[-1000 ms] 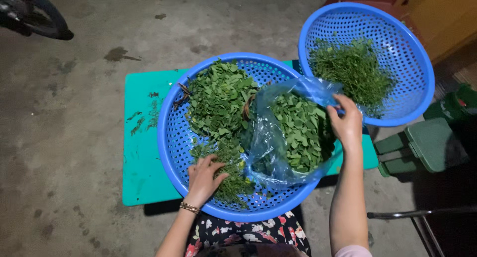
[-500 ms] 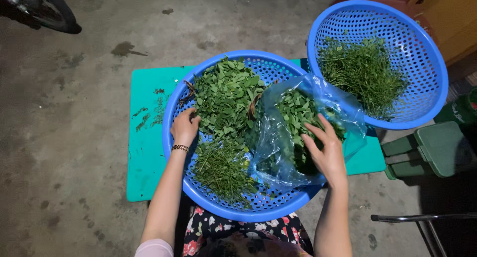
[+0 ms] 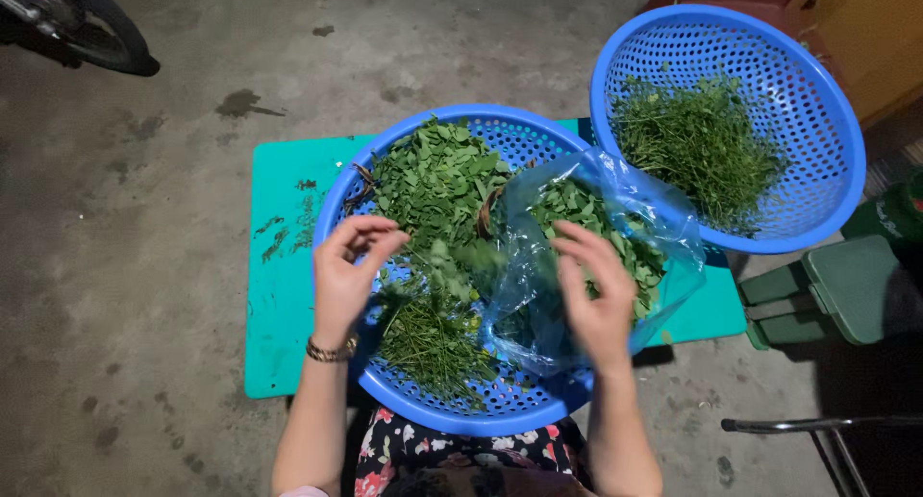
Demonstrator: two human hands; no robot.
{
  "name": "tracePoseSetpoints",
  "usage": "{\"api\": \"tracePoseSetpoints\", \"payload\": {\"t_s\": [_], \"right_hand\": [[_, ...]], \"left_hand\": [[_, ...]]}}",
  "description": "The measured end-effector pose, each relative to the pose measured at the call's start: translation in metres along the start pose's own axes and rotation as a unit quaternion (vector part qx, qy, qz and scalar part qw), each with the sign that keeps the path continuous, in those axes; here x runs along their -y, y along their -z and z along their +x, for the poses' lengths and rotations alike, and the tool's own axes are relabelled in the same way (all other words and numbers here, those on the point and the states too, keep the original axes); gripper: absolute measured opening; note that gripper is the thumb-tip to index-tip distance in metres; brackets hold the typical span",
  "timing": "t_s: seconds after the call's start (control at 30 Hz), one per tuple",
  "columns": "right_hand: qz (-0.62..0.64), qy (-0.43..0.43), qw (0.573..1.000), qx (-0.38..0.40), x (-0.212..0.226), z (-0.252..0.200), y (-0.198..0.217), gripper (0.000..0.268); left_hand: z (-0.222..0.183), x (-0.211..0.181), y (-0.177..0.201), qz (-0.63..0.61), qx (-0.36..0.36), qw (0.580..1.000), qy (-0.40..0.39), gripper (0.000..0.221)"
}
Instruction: The person sorts leafy green vegetables by hand, picking leaves from stems and placing them into a plastic bag inside a blue basket. The person repeatedly handles bunches of greens, separating leaves and stems, and transfers the leaves into the bag.
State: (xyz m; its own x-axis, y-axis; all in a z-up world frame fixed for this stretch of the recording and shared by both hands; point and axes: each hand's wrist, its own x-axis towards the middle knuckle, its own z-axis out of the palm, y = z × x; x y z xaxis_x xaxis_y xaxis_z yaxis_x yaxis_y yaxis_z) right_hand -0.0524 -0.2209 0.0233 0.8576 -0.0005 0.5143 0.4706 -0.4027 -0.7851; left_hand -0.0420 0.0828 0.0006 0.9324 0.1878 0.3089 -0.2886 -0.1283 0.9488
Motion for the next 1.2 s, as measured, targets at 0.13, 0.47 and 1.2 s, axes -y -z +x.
{"api": "tracePoseSetpoints", "payload": {"t_s": [0.13, 0.47, 1.2], "right_hand": [[0.030, 0.114, 0.975, 0.190, 0.030, -0.003, -0.031, 0.037], [0.268, -0.154, 0.877, 0.367, -0.013, -0.028, -0.084, 0.031], [-0.155, 0.003, 0.987, -0.048, -0.072, -0.006, 0.018, 0.022]], "left_hand": [[-0.022, -0.013, -0.027, -0.006, 0.049, 0.999, -0.014, 0.015], [-0.033, 0.010, -0.031, 0.038, 0.017, 0.998, -0.038, 0.011], [-0.050, 0.103, 0.035, 0.484, -0.053, 0.872, -0.045, 0.015]]}}
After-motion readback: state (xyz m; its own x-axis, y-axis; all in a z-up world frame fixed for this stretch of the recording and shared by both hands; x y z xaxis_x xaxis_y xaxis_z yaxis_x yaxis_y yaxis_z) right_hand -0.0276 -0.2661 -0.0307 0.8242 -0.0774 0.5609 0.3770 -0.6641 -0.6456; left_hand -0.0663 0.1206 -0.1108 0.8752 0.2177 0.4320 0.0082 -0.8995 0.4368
